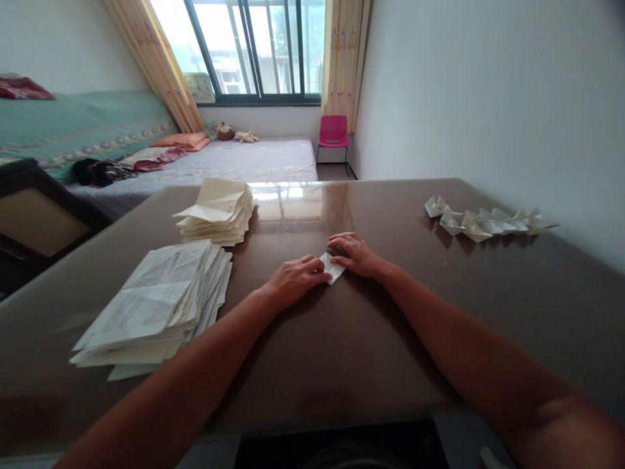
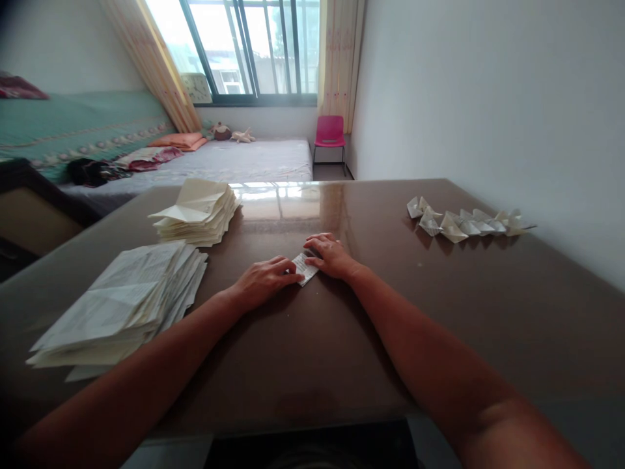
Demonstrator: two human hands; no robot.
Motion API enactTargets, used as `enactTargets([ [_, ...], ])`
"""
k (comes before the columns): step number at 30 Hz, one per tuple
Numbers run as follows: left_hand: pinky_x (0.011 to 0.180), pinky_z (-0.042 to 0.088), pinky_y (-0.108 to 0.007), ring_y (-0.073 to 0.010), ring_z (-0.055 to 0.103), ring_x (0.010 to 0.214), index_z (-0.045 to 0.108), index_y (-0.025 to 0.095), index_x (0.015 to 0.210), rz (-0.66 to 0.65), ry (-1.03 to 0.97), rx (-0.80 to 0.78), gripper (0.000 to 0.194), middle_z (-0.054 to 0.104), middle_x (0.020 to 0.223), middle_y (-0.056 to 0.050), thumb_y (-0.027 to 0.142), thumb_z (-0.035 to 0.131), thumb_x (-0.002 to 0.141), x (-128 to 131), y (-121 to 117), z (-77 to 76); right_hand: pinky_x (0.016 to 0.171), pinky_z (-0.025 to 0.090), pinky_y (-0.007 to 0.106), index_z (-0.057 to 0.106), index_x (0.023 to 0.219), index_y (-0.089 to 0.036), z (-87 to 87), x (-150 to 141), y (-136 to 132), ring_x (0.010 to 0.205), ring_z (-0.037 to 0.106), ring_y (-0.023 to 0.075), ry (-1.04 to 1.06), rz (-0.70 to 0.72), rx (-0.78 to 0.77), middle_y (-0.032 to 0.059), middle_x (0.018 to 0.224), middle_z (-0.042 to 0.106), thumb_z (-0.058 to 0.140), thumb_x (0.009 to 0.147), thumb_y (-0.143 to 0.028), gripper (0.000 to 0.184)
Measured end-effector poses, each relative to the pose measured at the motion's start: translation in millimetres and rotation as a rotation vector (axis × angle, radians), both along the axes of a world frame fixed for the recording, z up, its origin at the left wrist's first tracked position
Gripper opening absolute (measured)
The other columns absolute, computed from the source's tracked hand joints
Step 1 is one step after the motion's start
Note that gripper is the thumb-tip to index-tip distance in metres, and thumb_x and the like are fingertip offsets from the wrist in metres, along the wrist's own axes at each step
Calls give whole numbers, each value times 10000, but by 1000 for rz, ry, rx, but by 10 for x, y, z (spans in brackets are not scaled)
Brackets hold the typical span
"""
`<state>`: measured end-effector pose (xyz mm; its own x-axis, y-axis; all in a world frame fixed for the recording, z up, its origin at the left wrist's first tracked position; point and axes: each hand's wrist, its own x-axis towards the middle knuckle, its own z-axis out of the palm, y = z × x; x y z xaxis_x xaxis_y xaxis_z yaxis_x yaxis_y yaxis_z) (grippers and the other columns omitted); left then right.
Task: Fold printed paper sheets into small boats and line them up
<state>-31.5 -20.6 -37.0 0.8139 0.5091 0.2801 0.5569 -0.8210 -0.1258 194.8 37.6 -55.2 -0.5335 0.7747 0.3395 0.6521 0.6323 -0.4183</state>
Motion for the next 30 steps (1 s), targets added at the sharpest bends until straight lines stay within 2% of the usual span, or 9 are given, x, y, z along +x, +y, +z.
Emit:
enactTargets([
  [2, 706, 447, -210, -147, 525, 920, 625, 297, 1134, 19, 0, 6, 254, 598, 1004, -34, 259, 468, 939, 11, -11, 0, 968, 397, 459, 641, 1061, -217, 40, 29, 9, 1162, 465, 255, 44, -50, 33, 92, 1183, 610, 657, 798, -283, 272],
  [4, 690, 449, -211, -149, 528, 912, 630, 304, 1127, 34, -4, 3, 251, 603, 1007, -30, 261, 472, 937, 18, -24, 3, 890, 440, 385, 666, 987, -205, 90, 45, 3, 1001, 545, 217, 113, -55, 23, 72, 1047, 648, 622, 818, -258, 182],
  [8, 724, 477, -219, -146, 542, 935, 626, 306, 1147, 25, -46, -40, 269, 615, 1036, -31, 253, 458, 944, 10, -20, -4, 699, 445, 252, 687, 850, -183, 153, 38, -39, 699, 557, 123, 100, 160, -141, 13, 813, 637, 593, 831, -239, 111],
  [10, 786, 493, -238, -145, 557, 963, 631, 283, 1153, 29, -128, -89, 272, 632, 1046, -39, 281, 453, 947, -17, 11, -13, 695, 433, 240, 692, 839, -179, 156, 37, -52, 703, 558, 118, 49, 218, -173, 10, 804, 631, 599, 824, -219, 102],
  [15, 933, 485, -307, -157, 588, 1026, 685, 229, 1088, 10, -309, -229, 301, 687, 1078, -51, 319, 432, 952, -147, 128, -31, 697, 430, 239, 689, 845, -174, 146, 69, -32, 722, 568, 124, 39, 199, -190, 17, 810, 637, 587, 834, -212, 109],
  [19, 936, 485, -316, -164, 584, 1048, 701, 230, 1064, -7, -296, -279, 292, 697, 1096, -48, 280, 438, 947, -207, 155, -14, 688, 437, 238, 689, 859, -173, 163, 63, -43, 719, 574, 124, 42, 186, -167, 23, 818, 636, 589, 835, -208, 109],
  [23, 939, 475, -314, -168, 570, 1049, 704, 225, 1048, 2, -280, -301, 280, 684, 1100, -53, 268, 449, 939, -200, 126, 15, 780, 451, 262, 702, 923, -189, 167, -42, -121, 802, 589, 132, 85, 149, -78, 50, 938, 635, 551, 873, -193, 159],
  [26, 930, 472, -302, -167, 571, 1029, 698, 220, 1059, -2, -282, -304, 275, 671, 1086, -63, 276, 459, 934, -195, 114, 24, 832, 446, 281, 714, 938, -206, 132, -130, -164, 881, 587, 153, 62, 160, -47, 58, 959, 626, 556, 885, -214, 168],
  [30, 900, 476, -284, -161, 581, 975, 702, 206, 1032, 3, -276, -303, 270, 658, 1036, -68, 294, 468, 930, -180, 107, 17, 806, 451, 275, 707, 908, -197, 61, -159, -146, 843, 588, 146, 56, 128, -51, 55, 935, 615, 572, 879, -226, 142],
])
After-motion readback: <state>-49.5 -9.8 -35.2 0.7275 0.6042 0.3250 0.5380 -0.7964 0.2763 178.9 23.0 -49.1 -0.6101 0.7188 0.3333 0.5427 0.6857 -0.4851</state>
